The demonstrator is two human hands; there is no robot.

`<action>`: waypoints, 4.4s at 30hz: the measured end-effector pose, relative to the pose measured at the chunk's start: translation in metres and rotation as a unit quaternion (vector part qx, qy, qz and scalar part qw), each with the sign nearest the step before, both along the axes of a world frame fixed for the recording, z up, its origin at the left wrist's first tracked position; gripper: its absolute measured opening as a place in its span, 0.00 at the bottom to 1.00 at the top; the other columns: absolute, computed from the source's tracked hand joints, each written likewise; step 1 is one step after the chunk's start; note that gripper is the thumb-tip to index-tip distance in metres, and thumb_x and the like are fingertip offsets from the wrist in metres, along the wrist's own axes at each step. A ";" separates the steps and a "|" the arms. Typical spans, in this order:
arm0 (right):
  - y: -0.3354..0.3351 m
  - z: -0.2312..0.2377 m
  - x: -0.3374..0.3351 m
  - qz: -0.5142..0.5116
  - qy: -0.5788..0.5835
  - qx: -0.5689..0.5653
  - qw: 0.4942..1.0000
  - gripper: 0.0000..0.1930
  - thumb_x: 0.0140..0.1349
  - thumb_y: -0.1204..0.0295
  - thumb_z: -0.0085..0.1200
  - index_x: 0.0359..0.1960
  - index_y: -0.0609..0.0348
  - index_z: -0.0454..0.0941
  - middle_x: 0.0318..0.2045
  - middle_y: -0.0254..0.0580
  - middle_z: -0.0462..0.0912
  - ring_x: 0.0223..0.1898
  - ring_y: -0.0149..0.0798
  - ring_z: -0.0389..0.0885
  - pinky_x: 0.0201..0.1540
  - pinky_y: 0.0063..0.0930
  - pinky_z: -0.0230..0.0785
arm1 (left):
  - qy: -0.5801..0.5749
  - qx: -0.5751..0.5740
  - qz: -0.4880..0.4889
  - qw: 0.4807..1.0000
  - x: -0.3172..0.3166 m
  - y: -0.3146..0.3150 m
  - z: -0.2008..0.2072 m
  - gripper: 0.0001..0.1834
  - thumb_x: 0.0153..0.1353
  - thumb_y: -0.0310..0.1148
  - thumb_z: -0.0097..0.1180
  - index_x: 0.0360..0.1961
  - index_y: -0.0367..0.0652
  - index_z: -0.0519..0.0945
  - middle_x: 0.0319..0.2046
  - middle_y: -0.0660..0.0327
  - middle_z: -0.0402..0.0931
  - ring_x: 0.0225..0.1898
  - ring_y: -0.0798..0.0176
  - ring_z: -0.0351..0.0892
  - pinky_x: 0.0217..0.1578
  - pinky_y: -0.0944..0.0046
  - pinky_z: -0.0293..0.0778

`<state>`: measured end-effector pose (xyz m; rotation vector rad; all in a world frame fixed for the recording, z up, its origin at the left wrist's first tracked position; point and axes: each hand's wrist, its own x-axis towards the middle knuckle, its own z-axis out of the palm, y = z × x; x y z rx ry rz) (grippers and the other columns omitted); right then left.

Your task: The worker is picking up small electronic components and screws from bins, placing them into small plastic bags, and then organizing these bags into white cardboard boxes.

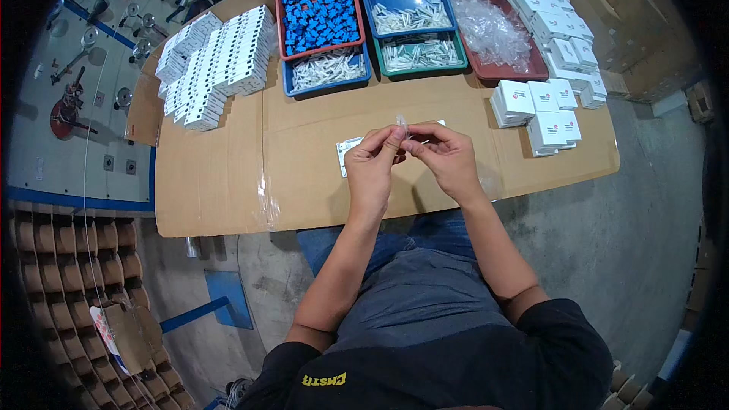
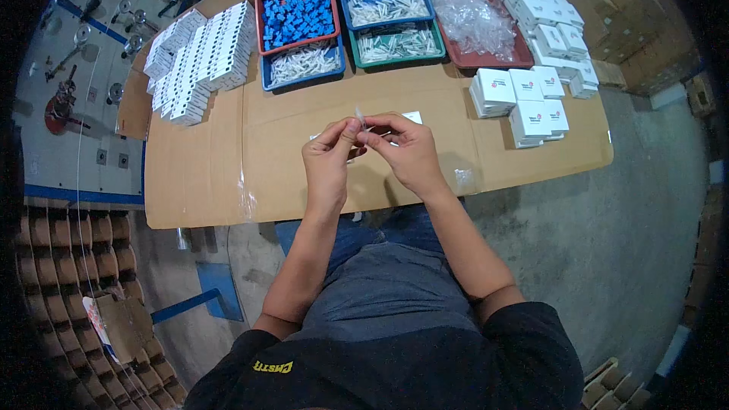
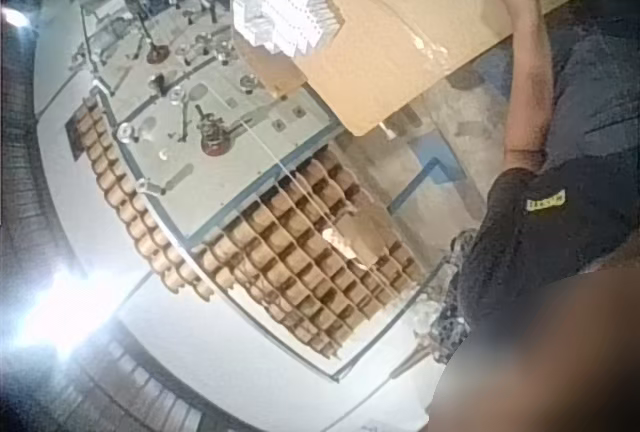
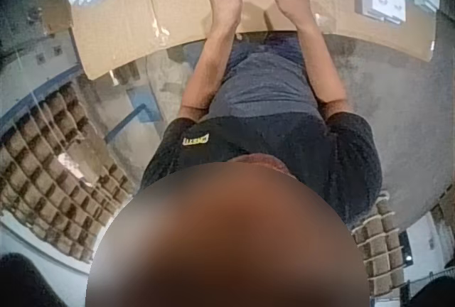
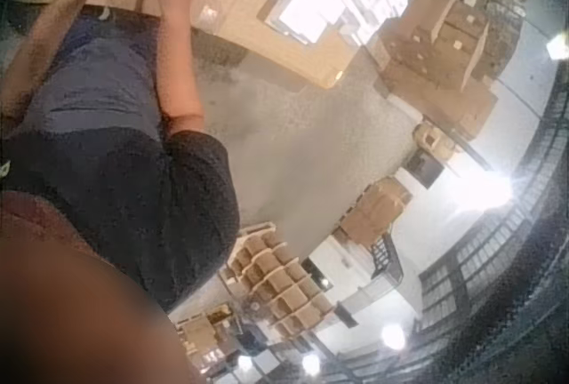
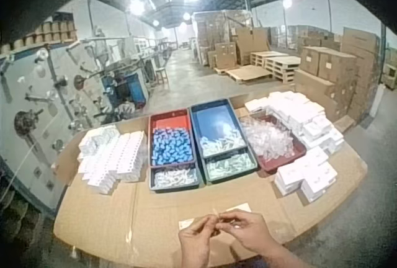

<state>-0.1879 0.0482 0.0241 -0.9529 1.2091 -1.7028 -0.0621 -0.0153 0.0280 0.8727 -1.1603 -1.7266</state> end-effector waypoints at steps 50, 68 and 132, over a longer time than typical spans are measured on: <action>0.005 -0.012 -0.015 0.079 -0.211 0.079 0.971 0.13 0.66 0.80 0.58 0.51 0.64 0.75 0.35 0.41 0.84 0.32 0.34 0.86 0.39 0.29 0.82 | 0.106 0.112 0.034 0.987 0.010 0.000 -0.013 0.12 0.74 0.36 0.54 0.48 0.40 0.82 0.40 0.65 0.81 0.37 0.72 0.75 0.40 0.70 0.71; 0.007 -0.017 -0.025 0.123 -0.150 0.138 0.971 0.08 0.66 0.79 0.59 0.46 0.66 0.82 0.34 0.39 0.84 0.32 0.30 0.84 0.37 0.28 0.83 | -0.008 -0.027 0.047 0.998 0.016 0.002 -0.013 0.13 0.74 0.36 0.56 0.48 0.37 0.84 0.37 0.65 0.81 0.35 0.74 0.77 0.38 0.73 0.74; 0.013 0.006 -0.017 0.013 0.031 0.032 0.999 0.11 0.73 0.74 0.51 0.51 0.64 0.82 0.42 0.38 0.86 0.32 0.24 0.80 0.34 0.20 0.73 | -0.090 -0.169 -0.076 0.979 0.034 -0.002 -0.001 0.24 0.53 0.20 0.72 0.52 0.38 0.80 0.51 0.57 0.82 0.58 0.57 0.77 0.64 0.58 0.68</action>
